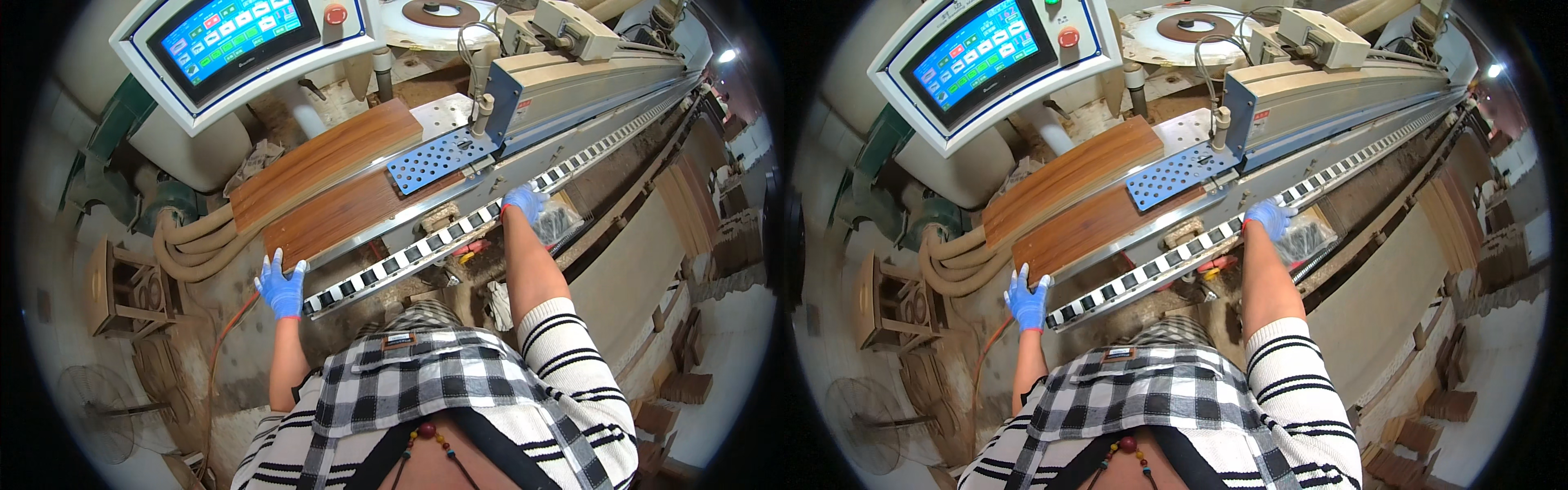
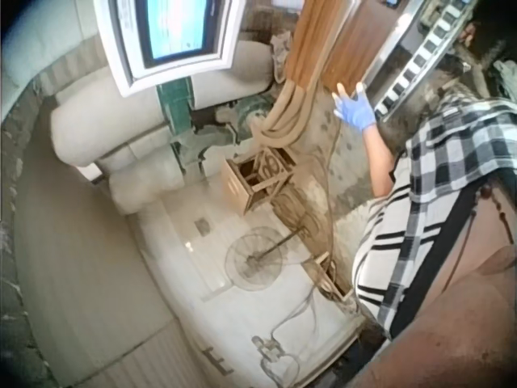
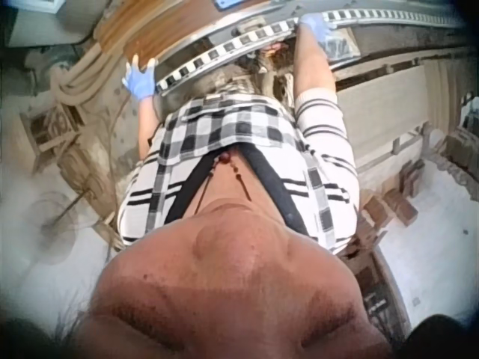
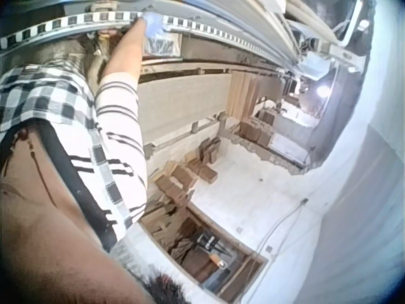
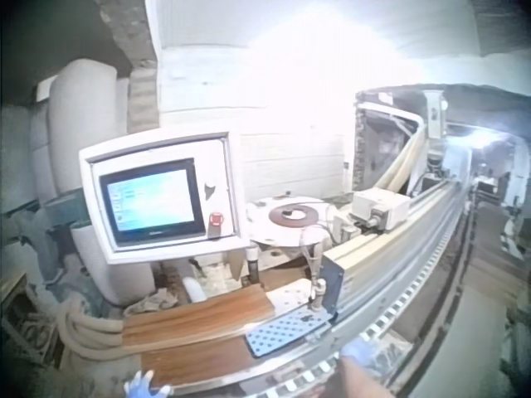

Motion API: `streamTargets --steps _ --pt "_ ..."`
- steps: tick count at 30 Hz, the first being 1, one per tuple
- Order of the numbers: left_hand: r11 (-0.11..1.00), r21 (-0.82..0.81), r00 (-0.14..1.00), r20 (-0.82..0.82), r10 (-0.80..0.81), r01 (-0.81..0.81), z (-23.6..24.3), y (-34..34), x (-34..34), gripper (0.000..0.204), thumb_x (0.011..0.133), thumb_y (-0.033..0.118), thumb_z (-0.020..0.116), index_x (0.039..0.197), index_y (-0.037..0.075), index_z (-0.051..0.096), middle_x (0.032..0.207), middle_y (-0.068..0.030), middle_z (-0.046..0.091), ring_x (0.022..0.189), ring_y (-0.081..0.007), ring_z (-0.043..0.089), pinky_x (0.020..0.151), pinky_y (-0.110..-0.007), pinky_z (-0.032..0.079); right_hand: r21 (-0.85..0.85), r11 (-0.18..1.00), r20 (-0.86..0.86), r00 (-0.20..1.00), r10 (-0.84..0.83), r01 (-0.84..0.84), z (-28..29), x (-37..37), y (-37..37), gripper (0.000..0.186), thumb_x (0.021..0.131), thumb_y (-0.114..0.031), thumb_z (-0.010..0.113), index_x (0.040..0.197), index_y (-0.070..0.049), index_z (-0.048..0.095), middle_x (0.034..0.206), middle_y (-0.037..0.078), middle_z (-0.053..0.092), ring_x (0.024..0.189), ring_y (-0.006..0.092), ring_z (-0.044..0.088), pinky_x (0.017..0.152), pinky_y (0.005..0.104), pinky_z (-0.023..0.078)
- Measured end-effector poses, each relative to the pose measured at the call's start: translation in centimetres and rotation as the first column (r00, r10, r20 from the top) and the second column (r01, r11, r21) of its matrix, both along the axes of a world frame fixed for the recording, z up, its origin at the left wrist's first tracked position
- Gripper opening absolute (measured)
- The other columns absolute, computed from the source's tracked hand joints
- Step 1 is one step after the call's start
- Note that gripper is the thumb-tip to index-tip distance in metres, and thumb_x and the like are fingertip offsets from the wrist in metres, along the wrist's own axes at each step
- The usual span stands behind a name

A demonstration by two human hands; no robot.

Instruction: The person operates a CNC woodworking machine, placing wooden planks onto the machine bed and adjusting their position. They wear blue gloves and use both hands to align the wood before the machine processes it. The person repeats this process for multiple planks throughout the clip.

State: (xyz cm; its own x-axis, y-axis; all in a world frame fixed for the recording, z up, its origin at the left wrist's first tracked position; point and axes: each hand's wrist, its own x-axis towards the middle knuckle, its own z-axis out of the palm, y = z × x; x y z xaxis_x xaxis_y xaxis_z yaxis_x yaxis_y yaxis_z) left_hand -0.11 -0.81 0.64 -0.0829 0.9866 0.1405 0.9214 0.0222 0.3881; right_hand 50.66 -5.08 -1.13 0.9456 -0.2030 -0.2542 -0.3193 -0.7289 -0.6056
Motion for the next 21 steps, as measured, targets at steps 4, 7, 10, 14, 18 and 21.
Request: streamTargets --steps 4,7,10,14,18,21 --pt "1.000 -0.006 1.000 -0.015 0.000 0.000 0.0 0.0 -0.2 0.071 0.076 0.051 0.072 0.136 0.019 0.053 0.143 -0.0201 0.043 0.134 -0.0296 0.039 0.115 -0.051 0.013 0.025 0.999 -0.044 0.998 0.041 -0.040 1.7 -0.9 -0.4 0.069 0.095 -0.044 0.042 0.149 -0.006 0.021 0.139 0.021 0.045 0.118 0.0375 0.052 0.098 0.0465 0.042" --pt "1.000 -0.021 1.000 -0.027 0.005 -0.005 0.1 0.1 0.0 0.071 0.076 0.052 0.072 0.136 0.019 0.052 0.143 -0.0202 0.043 0.134 -0.0297 0.039 0.115 -0.051 0.013 0.078 0.996 -0.069 0.997 0.040 -0.034 1.8 -0.7 -0.6 0.070 0.095 -0.045 0.039 0.151 -0.007 0.019 0.145 0.021 0.039 0.125 0.0389 0.049 0.103 0.0482 0.039" --pt "1.000 -0.027 0.999 -0.036 0.007 -0.008 0.2 0.1 0.0 0.071 0.076 0.052 0.071 0.136 0.019 0.052 0.143 -0.0199 0.043 0.134 -0.0295 0.039 0.115 -0.051 0.013 0.087 0.996 -0.073 0.997 0.012 -0.006 1.5 -0.4 -0.4 0.070 0.095 -0.045 0.040 0.151 -0.007 0.020 0.145 0.021 0.040 0.125 0.0387 0.049 0.103 0.0480 0.039" --pt "0.999 -0.032 0.999 -0.044 0.009 -0.011 0.4 0.0 0.2 0.070 0.077 0.052 0.071 0.136 0.019 0.052 0.144 -0.0197 0.043 0.135 -0.0292 0.038 0.116 -0.052 0.012 0.049 0.999 -0.049 0.999 0.003 -0.001 1.3 -0.5 -0.2 0.070 0.095 -0.043 0.043 0.149 -0.006 0.021 0.138 0.021 0.045 0.119 0.0372 0.051 0.098 0.0465 0.042" --pt "1.000 -0.020 0.999 -0.039 0.004 -0.005 0.6 -0.1 0.2 0.070 0.077 0.052 0.071 0.135 0.019 0.053 0.145 -0.0180 0.042 0.136 -0.0287 0.037 0.116 -0.052 0.012 0.097 0.995 -0.044 0.999 0.002 0.002 1.6 -0.7 -0.3 0.070 0.094 -0.044 0.041 0.150 -0.007 0.021 0.144 0.021 0.041 0.123 0.0381 0.050 0.101 0.0481 0.040" --pt "1.000 0.000 0.999 -0.043 -0.009 0.009 0.6 -0.1 0.2 0.070 0.076 0.052 0.072 0.134 0.018 0.054 0.146 -0.0167 0.041 0.136 -0.0284 0.036 0.116 -0.052 0.011 0.078 0.997 -0.015 1.000 -0.016 0.017 0.9 -0.4 -0.2 0.070 0.094 -0.044 0.042 0.150 -0.007 0.022 0.144 0.021 0.041 0.122 0.0381 0.051 0.100 0.0480 0.041"
